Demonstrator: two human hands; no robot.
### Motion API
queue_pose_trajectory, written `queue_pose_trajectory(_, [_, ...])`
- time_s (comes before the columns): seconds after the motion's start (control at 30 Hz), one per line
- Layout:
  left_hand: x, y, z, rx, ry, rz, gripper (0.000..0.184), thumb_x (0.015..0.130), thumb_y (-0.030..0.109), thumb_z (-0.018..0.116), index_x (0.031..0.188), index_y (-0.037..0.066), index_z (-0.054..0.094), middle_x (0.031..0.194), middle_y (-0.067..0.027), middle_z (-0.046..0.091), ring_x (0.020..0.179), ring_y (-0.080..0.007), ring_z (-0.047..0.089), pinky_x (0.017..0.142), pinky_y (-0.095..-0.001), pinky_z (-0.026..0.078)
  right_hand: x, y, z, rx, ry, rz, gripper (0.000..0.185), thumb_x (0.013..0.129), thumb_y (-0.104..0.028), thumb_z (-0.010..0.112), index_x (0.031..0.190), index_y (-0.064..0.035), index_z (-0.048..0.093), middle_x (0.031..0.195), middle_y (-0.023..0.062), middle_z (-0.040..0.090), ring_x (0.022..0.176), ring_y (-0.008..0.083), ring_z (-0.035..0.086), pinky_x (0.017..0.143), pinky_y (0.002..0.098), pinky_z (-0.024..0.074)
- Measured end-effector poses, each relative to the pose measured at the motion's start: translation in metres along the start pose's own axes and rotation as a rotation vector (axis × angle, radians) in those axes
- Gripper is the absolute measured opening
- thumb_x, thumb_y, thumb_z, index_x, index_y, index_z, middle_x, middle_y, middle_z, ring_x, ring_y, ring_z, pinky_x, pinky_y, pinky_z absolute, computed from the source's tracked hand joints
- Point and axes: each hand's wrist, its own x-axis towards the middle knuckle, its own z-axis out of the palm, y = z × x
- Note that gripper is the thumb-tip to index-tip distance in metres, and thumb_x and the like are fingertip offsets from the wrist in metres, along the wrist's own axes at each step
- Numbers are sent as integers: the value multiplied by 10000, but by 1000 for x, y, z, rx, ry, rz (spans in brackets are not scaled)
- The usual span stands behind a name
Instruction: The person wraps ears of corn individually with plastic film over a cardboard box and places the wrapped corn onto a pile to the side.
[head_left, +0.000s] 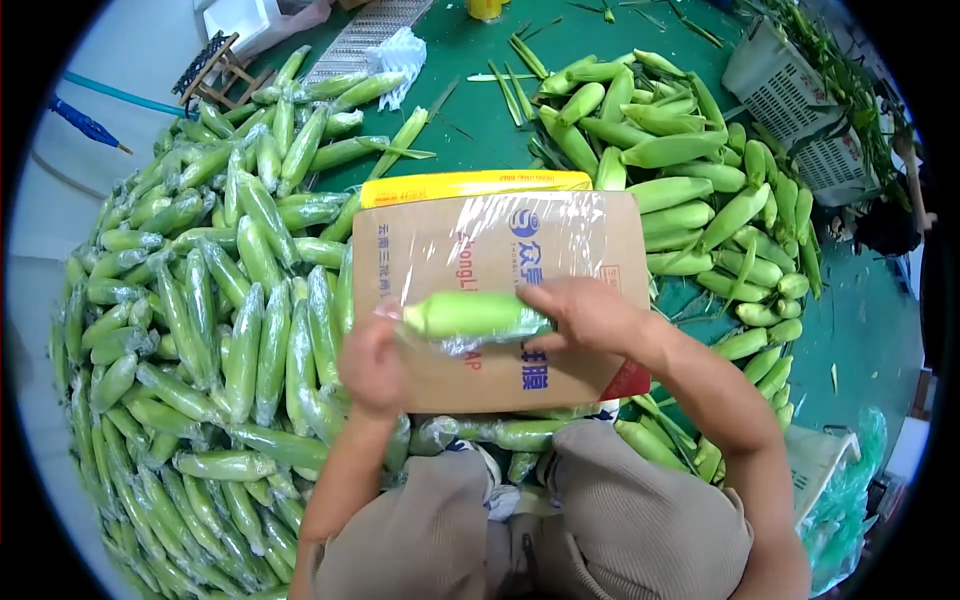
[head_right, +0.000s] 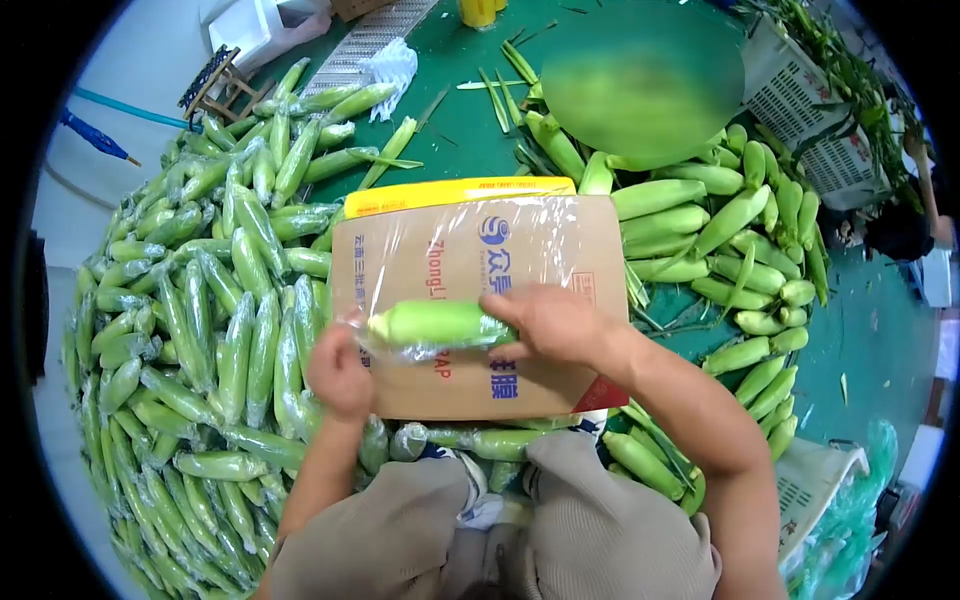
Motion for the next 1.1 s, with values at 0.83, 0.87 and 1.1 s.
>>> queue_pose_trajectory(0.83, [93,38,52,410,-737,340,831,653,54,828,1447,113,589,1365,-154,666,1254,-364,627,1067,-478,492,69,12,-23,238,-227,108,682,933,-598,665,1260,0,702,1173,281,726,1128,472,665,1006,493,516])
queue_pose_trajectory(0.87, [97,49,43,397,-872,222,832,632,56,840,1428,107,603,1317,-166,690,1201,-375,655,1026,-461,524,80,24,-22,194,-305,56,688,967,-617,616,1328,-35,689,1183,258,734,1121,476,668,1022,488,511])
queue_pose_trajectory(1.1, [120,71,40,182,-1306,-28,660,583,275,868,1194,83,709,1085,-210,748,1029,-408,716,903,-469,568,85,53,17,-225,115,-34,716,1001,-563,562,1612,-207,445,1718,-2,337,1630,312,149,1309,569,101])
